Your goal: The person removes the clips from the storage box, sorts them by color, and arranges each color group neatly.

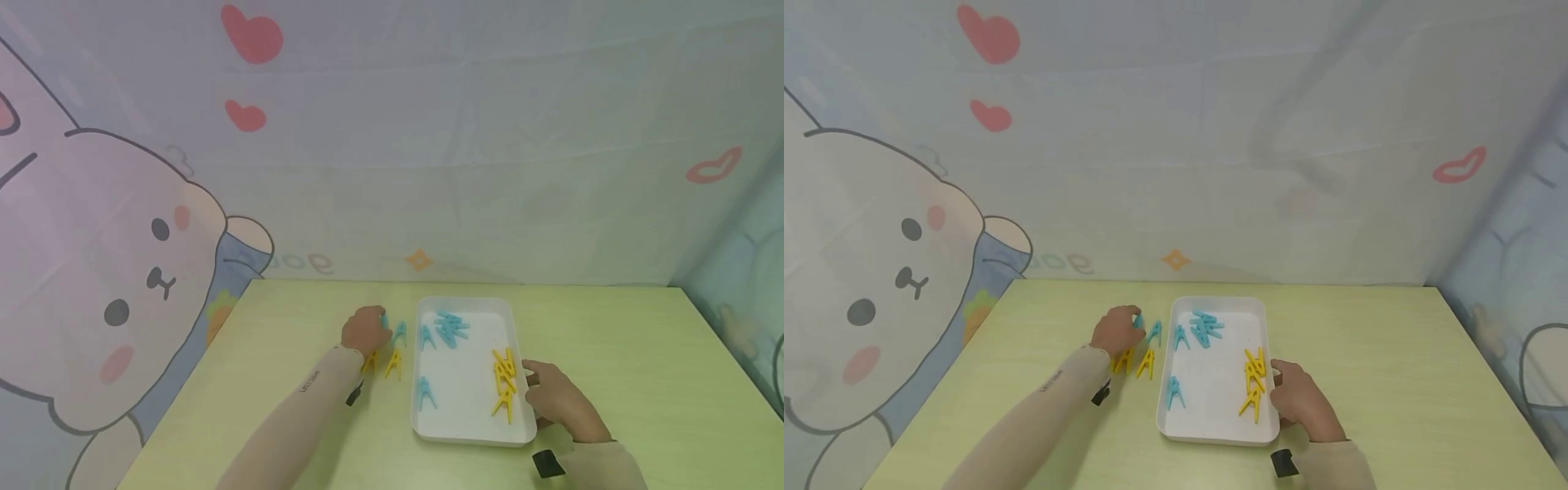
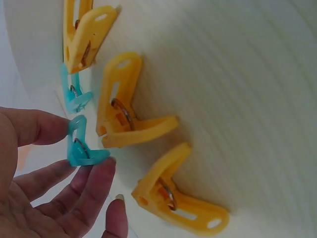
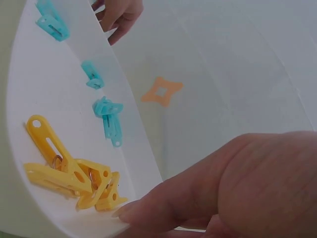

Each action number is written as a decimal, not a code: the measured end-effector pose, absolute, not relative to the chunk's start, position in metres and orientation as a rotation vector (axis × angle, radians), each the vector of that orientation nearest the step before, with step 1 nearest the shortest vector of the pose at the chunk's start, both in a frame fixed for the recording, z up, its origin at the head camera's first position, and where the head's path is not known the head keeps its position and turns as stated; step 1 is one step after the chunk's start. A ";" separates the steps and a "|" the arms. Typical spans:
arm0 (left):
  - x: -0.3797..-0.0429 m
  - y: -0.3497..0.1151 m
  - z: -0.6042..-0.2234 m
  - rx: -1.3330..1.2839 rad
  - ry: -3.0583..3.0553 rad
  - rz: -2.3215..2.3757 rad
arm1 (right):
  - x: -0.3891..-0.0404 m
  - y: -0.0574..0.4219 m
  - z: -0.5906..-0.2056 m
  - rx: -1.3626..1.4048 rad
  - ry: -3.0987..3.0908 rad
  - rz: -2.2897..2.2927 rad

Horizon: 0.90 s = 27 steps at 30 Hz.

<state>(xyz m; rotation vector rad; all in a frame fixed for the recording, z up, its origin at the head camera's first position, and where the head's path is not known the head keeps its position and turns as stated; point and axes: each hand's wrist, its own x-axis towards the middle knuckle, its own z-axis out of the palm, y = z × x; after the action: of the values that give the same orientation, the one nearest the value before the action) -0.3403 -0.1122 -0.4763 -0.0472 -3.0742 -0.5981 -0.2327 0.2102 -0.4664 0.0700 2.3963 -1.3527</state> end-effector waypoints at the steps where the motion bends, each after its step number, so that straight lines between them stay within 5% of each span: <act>1: -0.341 -0.113 -0.477 -0.051 -3.086 -0.587 | -0.232 0.210 -0.466 0.069 2.399 -1.352; 19: -0.337 -0.112 -0.482 -0.071 -3.090 -0.541 | -0.232 0.208 -0.465 0.077 2.421 -1.315; 27: -0.342 -0.101 -0.476 -0.417 -2.808 -0.603 | -0.234 0.208 -0.467 0.086 2.431 -1.302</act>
<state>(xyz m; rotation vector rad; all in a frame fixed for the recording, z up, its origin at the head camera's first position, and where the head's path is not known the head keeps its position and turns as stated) -0.3418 -0.1008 -0.4762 -0.4172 -2.8080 -0.6033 -0.2335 0.2081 -0.4667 0.0856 2.4309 -1.3015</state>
